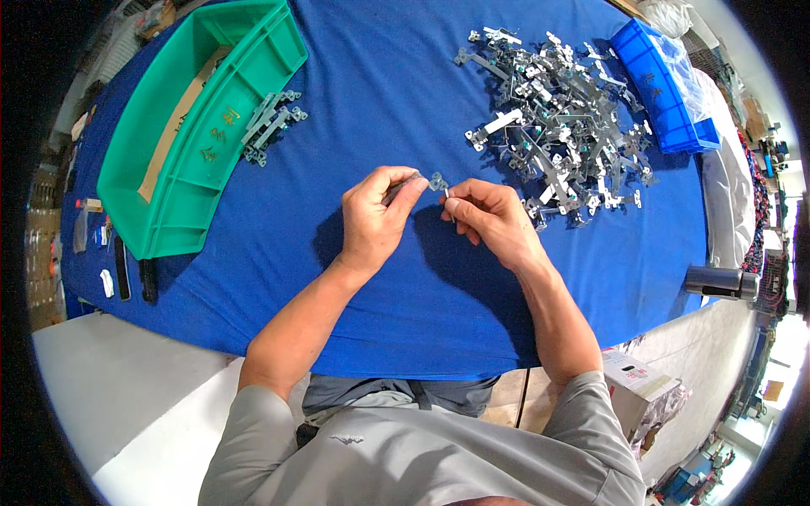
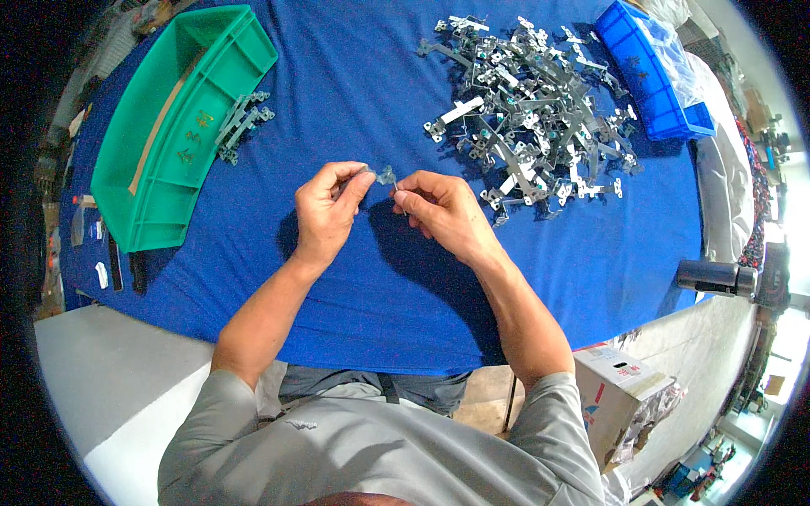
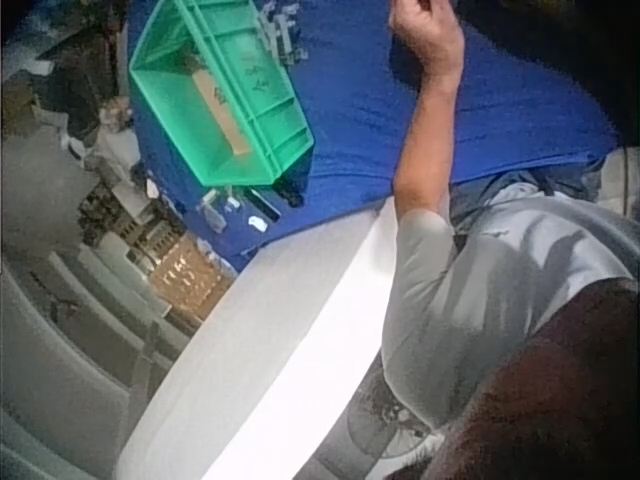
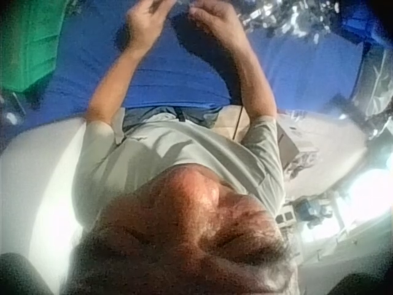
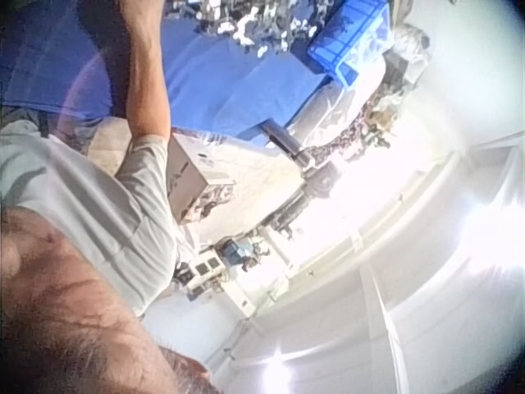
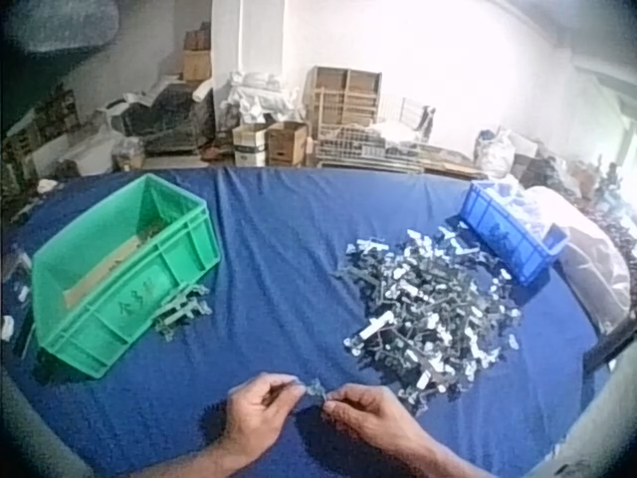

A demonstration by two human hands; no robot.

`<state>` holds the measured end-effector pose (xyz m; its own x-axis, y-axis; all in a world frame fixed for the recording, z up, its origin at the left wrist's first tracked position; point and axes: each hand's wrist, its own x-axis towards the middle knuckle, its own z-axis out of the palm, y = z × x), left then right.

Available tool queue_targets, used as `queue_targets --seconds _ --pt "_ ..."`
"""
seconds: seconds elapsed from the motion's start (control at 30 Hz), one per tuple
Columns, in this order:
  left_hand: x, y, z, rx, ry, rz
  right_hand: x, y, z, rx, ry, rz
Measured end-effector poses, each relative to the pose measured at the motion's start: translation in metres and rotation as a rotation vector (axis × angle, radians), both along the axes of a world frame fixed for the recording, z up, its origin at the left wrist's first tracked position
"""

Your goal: The person assembles metal components by hand, inserting small pins into brackets before placing the completed pieces into a green plastic bin. They then gather more loose parts from a pile on the table to repeat the process.

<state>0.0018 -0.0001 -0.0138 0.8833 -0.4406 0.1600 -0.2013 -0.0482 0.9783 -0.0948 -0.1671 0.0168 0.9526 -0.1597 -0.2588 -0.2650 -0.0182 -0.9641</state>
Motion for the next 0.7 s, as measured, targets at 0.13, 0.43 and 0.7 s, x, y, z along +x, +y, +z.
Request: queue_targets --seconds 0.13,0.43,0.7 --pt "-0.003 -0.001 0.003 -0.021 0.008 -0.002 0.000 0.001 0.000 -0.003 0.003 -0.008" --pt "-0.003 -0.002 0.012 0.069 -0.262 -0.062 0.004 0.004 -0.014 -0.003 -0.118 -0.108" --pt "-0.002 -0.001 0.008 0.115 -0.365 -0.107 0.001 0.002 -0.008 -0.193 -0.036 -0.043"
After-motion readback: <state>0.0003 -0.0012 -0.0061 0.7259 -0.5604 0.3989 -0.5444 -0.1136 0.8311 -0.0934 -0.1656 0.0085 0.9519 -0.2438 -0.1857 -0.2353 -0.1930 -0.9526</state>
